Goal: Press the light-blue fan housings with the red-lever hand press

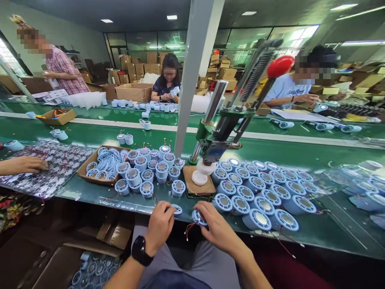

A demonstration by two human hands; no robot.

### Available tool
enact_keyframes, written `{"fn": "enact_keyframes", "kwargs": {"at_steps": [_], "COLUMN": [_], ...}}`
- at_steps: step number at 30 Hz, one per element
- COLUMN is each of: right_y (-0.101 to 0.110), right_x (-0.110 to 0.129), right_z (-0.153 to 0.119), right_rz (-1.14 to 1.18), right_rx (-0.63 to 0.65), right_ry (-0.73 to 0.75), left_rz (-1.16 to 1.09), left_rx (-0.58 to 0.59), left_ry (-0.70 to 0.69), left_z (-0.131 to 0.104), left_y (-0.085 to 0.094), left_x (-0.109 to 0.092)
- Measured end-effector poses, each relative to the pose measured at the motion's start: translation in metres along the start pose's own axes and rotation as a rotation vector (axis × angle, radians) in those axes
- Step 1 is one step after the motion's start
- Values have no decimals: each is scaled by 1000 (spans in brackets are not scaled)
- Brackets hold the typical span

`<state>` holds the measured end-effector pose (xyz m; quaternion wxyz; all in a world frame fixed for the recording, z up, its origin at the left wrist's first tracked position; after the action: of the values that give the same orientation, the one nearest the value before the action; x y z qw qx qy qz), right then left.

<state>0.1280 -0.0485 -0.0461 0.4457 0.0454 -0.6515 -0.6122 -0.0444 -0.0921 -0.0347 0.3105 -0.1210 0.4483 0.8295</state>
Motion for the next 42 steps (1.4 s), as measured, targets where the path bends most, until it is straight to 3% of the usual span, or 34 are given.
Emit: {"fn": "enact_keyframes", "kwargs": {"at_steps": [3, 7, 12, 15, 18, 20, 25, 30, 36, 42], "right_y": [-1, -11, -14, -14, -12, -11, -10, -17, -41, -51], "right_x": [-14, -21, -24, -25, -25, -25, -31, -39, -23, -16], "right_z": [-7, -15, -17, -14, -14, -15, -21, -22, 0, 0], "right_rz": [65, 198, 242, 277, 303, 309, 326, 313, 325, 218], "right_rx": [-135, -321, -501, -520, -529, -531, -550, -564, -595, -752], "right_ry": [-22, -46, -76, -53, -38, -28, -22, -73, -126, -122], "left_rz": [5, -45, 11, 74, 184, 217, 144, -21, -187, -248], "left_rx": [199, 310, 317, 283, 169, 160, 266, 148, 239, 195], "left_ry": [35, 99, 152, 161, 189, 168, 128, 256, 282, 334], "left_z": [7, 4, 1, -1, 0, 0, -1, 0, 25, 31], "left_y": [-28, -32, -38, -41, -32, -29, -25, -11, -37, -46], "left_x": [11, 21, 24, 23, 26, 27, 37, 29, -16, -5]}}
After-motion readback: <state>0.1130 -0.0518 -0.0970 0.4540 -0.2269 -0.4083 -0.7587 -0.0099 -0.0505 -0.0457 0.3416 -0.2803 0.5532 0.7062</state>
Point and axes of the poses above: each hand's wrist, its own z-axis towards the middle knuckle, its own y-axis out of the back of the hand, x = y × z, the point moved 8 cm from there along z, towards the middle knuckle, and after that the axes turned 3 degrees about -z, right-handed, at the moved point
